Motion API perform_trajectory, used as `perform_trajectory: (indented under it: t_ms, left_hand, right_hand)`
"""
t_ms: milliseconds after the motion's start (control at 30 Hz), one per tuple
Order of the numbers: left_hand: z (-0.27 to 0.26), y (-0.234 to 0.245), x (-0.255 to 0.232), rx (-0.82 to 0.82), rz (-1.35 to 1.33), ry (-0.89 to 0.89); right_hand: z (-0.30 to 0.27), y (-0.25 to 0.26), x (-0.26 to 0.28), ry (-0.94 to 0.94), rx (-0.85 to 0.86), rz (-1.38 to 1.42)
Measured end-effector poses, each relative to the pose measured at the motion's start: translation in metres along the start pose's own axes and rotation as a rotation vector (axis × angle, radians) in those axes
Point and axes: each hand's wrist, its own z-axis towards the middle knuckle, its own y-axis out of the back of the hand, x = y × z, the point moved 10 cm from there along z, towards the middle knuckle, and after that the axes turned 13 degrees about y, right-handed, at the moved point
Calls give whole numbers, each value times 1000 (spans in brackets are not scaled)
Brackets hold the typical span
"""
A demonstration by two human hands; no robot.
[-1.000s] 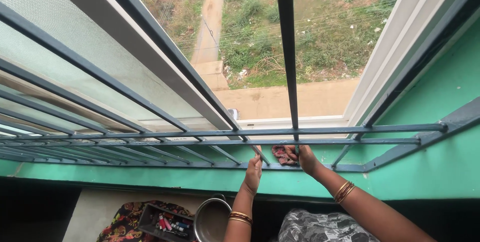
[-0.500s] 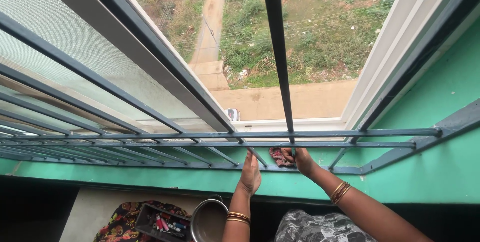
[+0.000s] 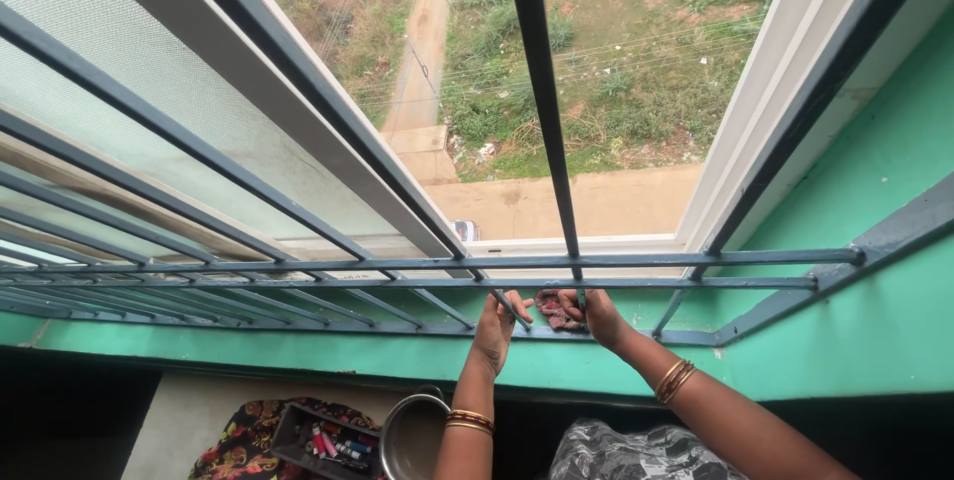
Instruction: Cleaning the metal bars of a balcony safety grill with a cloth and moving window panes.
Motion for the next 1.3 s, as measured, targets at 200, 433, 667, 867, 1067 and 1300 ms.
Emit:
perform_trajectory:
  t_ms: [200,433,667,867,1067,1300]
  left_hand:
    - [-6,4,4,-87,-29,-29]
    - [-32,7,-8,-118,-48,-101]
    - [-38,24,14,-162,121,-272]
    - [-49,37,13,-125,179,-206]
    - [-57,39,10,-34,180,-300]
    - [-60,34,3,-68,184,-368]
  right_hand:
    - [1,-5,7,10,-18,20]
    - [2,-15,20,64,-81,26]
    - [-5,-30,19,-41,-203,103]
    - [-11,-38,30,-57,-343,35]
    - [-26,-46,33,-37,-483,-62]
    - [-30,-35,35,-31,-458,-88]
